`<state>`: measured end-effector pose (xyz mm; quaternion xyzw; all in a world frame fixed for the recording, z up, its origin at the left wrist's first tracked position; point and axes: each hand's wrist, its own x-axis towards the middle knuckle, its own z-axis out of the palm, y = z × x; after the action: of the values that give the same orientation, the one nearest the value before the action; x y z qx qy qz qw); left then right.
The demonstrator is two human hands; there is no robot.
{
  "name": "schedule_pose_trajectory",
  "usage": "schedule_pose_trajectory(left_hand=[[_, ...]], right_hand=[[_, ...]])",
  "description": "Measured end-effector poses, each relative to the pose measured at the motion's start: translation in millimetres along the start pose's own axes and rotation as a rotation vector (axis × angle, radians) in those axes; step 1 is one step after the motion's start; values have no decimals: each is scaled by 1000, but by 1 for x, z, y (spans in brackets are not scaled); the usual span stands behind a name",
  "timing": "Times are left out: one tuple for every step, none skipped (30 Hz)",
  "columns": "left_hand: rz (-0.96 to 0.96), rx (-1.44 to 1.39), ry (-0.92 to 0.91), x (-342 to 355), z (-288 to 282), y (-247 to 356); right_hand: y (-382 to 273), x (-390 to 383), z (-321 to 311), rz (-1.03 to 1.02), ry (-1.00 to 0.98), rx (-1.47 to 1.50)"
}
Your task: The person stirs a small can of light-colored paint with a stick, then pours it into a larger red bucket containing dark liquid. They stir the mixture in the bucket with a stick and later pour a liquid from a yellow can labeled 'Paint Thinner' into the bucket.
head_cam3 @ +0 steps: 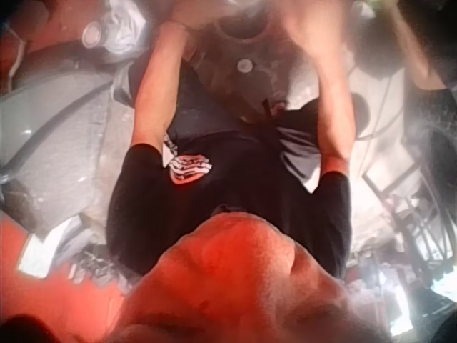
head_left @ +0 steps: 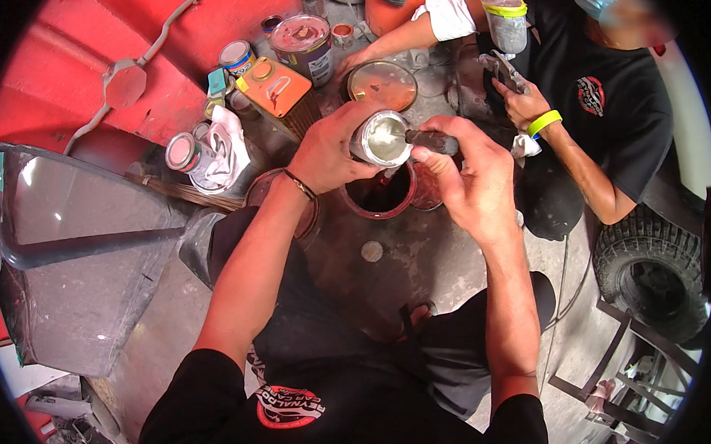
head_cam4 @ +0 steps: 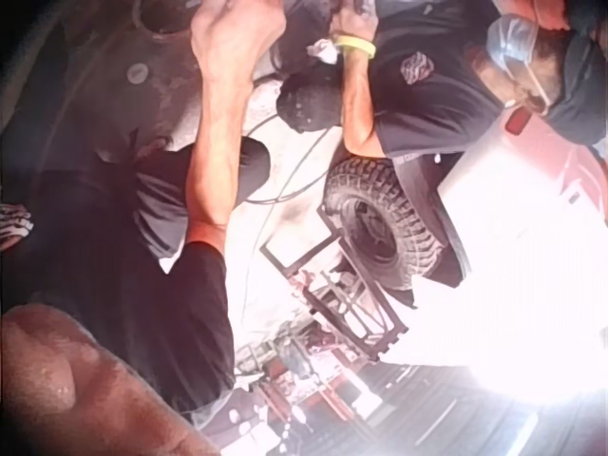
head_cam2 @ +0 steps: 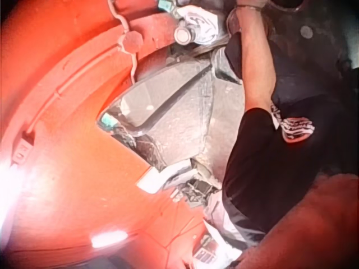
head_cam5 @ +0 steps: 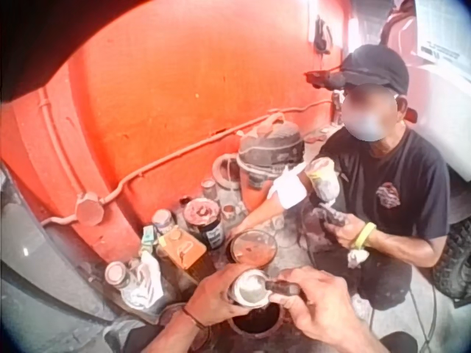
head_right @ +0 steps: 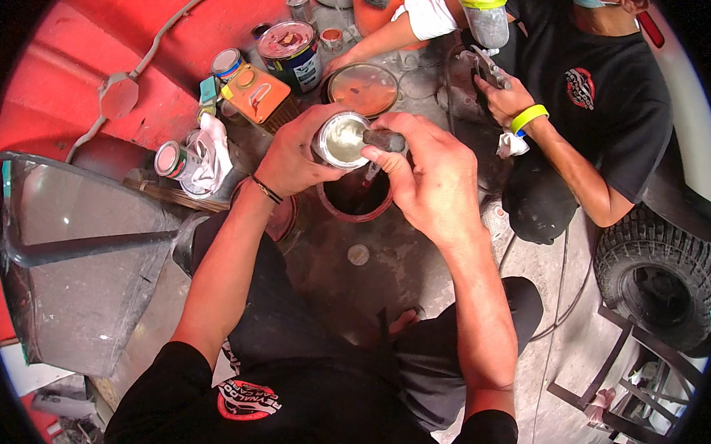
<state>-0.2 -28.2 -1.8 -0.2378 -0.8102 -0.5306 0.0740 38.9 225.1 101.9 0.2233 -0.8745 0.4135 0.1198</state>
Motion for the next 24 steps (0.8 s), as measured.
schedule_pose_trajectory(left_hand=[[-7, 23, -9, 0, -3, 1], [-14, 45, -19, 1, -6, 3], [-21, 67, -28, 1, -8, 3], [-26, 77, -29, 0, -10, 2], [-30, 86, -30, -1, -12, 1], [-35, 95, -31, -2, -13, 0], [-23, 91, -32, -1, -14, 0], [-12, 87, -33, 0, -14, 0], [0, 83, -34, 1, -14, 1], [1, 82, -35, 1, -15, 2], [2, 82, -36, 1, -15, 4], [3, 81, -36, 1, -15, 5], [-3, 51, -37, 0, -15, 3], [-9, 21, -37, -2, -13, 0], [-16, -9, -37, -2, -13, -2], [-14, 8, -35, -2, -13, -2], [-12, 25, -34, -2, -13, -1], [-10, 43, -33, -2, -13, 0], [-11, 46, -36, -1, -13, 1], [-13, 48, -40, 0, -13, 3], [-14, 51, -44, 1, -13, 4], [-18, 56, -51, 1, -12, 6], [-21, 61, -59, 2, -11, 9], [-25, 66, -67, 3, -10, 10]], right_hand=[[0, 0, 1, -6, 10, 46], [0, -1, 1, -7, 12, 79], [0, -1, 2, -7, 15, 112], [-1, 0, 3, -11, 15, 148], [-3, 0, 4, -24, 17, 160], [-6, 0, 4, -36, 19, 172], [-7, 1, 3, -48, 23, 178], [-7, 2, 3, -83, 26, 163], [-5, 3, 5, -118, 29, 147], [-3, 3, 6, -152, 34, 133], [-1, 3, 9, -126, 17, 129], [0, 3, 11, -99, 1, 125], [0, 3, 13, -73, -16, 122], [0, 3, 13, -53, -30, 127], [0, 2, 12, -33, -45, 133], [-1, 1, 11, -13, -61, 139], [-3, 2, 8, -20, -59, 128], [-8, 3, 3, -28, -57, 117], [-11, 4, -2, -35, -53, 104], [-12, 6, -3, -42, -39, 83], [-9, 6, -1, -32, -48, 95], [-3, 6, 3, -20, -53, 103], [2, 5, 6, -8, -57, 112], [5, 4, 7, -25, -44, 46]])
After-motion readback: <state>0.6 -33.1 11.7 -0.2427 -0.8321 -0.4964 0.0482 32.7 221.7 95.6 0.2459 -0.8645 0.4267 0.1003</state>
